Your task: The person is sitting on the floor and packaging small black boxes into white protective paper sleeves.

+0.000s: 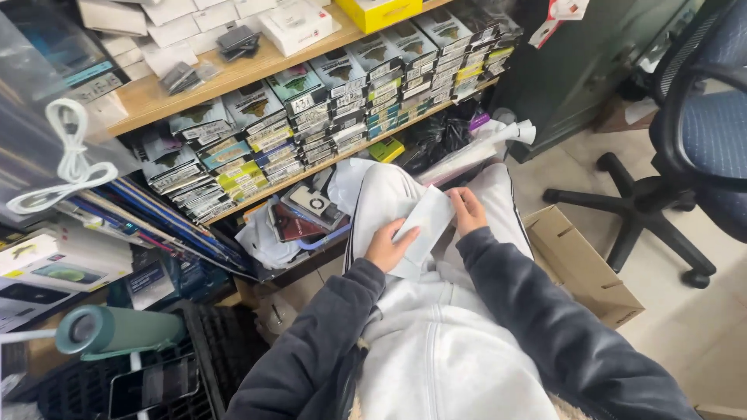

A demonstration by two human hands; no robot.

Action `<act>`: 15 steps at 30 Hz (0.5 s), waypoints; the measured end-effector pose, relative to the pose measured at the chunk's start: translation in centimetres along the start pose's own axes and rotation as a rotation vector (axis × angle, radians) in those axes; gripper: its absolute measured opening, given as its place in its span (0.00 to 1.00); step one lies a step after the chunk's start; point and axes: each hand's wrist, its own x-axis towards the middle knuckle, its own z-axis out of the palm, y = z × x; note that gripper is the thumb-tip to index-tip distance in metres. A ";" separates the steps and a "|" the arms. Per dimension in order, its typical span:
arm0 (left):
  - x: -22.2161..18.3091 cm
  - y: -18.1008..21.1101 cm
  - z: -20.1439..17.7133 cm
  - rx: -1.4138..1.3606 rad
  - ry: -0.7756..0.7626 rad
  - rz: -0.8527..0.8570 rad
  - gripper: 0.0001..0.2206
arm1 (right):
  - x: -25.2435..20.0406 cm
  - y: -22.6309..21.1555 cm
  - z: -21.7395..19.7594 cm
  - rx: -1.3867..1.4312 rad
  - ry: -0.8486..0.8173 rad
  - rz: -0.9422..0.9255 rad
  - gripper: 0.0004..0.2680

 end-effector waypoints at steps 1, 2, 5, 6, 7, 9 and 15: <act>-0.2 1.0 -0.3 -0.007 -0.021 -0.035 0.32 | 0.1 -0.6 0.2 0.097 0.003 0.049 0.09; -1.1 1.7 -0.5 -0.017 -0.045 -0.085 0.37 | -0.6 -0.7 0.5 0.194 0.006 0.111 0.11; -1.3 3.6 -0.7 -0.021 -0.062 -0.080 0.37 | 0.4 0.0 -0.2 0.254 -0.006 0.174 0.12; -0.8 2.4 -0.4 -0.022 -0.066 -0.083 0.37 | 0.2 0.6 -0.2 0.253 -0.002 0.178 0.12; -0.5 1.3 -0.2 -0.028 -0.053 -0.041 0.29 | 0.0 1.0 -0.2 0.172 -0.064 0.170 0.11; 0.0 1.0 -0.6 -0.023 -0.035 0.017 0.23 | -0.1 0.8 0.3 0.101 -0.126 0.144 0.09; -0.6 2.2 -0.8 0.019 -0.059 0.066 0.20 | -0.7 -0.3 0.4 0.005 -0.169 0.125 0.03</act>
